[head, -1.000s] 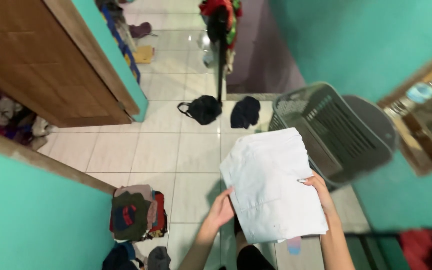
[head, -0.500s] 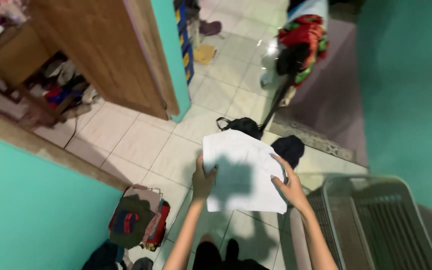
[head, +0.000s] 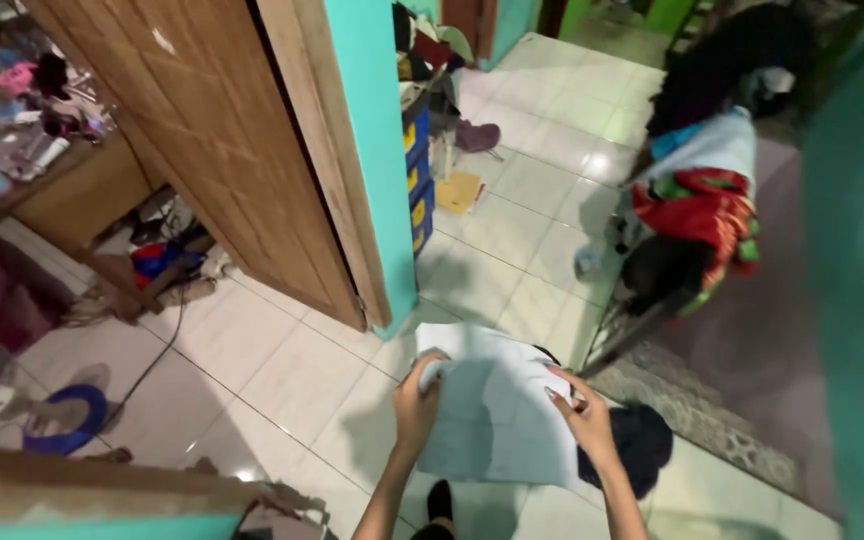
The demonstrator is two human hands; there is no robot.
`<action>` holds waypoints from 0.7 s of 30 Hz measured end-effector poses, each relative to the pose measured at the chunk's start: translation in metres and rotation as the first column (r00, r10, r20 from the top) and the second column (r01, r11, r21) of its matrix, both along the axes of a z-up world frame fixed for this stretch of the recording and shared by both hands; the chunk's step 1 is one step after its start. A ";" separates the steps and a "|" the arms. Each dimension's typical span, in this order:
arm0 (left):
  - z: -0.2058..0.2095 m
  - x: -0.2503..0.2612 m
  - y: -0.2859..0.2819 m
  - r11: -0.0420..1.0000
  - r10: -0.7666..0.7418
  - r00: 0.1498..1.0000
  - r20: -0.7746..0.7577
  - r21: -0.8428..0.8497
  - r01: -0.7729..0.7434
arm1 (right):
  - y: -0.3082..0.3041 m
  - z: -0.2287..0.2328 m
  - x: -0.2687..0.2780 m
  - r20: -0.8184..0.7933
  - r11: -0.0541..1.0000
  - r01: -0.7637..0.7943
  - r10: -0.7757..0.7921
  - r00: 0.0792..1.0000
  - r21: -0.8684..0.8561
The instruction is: The person repeatedly picks up folded clothes from a table, carries them into another room, and places them into a wardrobe and onto a pile of clothes by hand.
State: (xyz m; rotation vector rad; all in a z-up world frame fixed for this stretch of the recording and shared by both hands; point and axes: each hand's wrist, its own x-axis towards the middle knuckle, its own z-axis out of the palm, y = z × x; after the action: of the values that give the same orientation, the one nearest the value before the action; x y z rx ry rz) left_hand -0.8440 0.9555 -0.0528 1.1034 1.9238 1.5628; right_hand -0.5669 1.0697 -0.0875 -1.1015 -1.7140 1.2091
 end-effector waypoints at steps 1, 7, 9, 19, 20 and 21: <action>0.001 -0.009 0.025 0.999 -0.020 0.999 -0.034 -0.046 0.018 | 0.025 -0.001 -0.005 0.001 0.997 0.002 -0.002 1.000 -0.078; 0.003 -0.060 0.162 0.997 -0.065 0.988 -0.143 0.022 0.068 | 0.150 0.015 -0.049 -0.116 0.930 -0.027 -0.017 0.993 -0.366; -0.001 -0.071 0.209 0.995 -0.092 0.990 -0.106 0.039 0.096 | 0.193 0.016 -0.062 -0.133 0.927 -0.038 -0.013 0.991 -0.372; 0.021 -0.134 0.447 0.998 -0.018 0.999 -0.049 -0.063 0.015 | 0.431 0.055 -0.129 -0.172 0.949 -0.083 0.031 0.985 -0.304; 0.028 -0.146 0.469 0.999 -0.025 0.999 -0.024 -0.040 0.024 | 0.454 0.057 -0.138 -0.187 0.946 -0.100 0.043 0.981 -0.308; 0.031 -0.150 0.486 0.999 -0.036 0.999 0.014 -0.029 0.036 | 0.474 0.060 -0.144 -0.177 0.960 -0.104 0.059 0.983 -0.259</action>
State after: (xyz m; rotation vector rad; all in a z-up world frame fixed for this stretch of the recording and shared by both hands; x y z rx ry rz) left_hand -0.9944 1.4410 -0.0213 1.1068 1.9016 1.5141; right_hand -0.7111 1.5441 -0.0279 -1.0577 -1.5111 1.5756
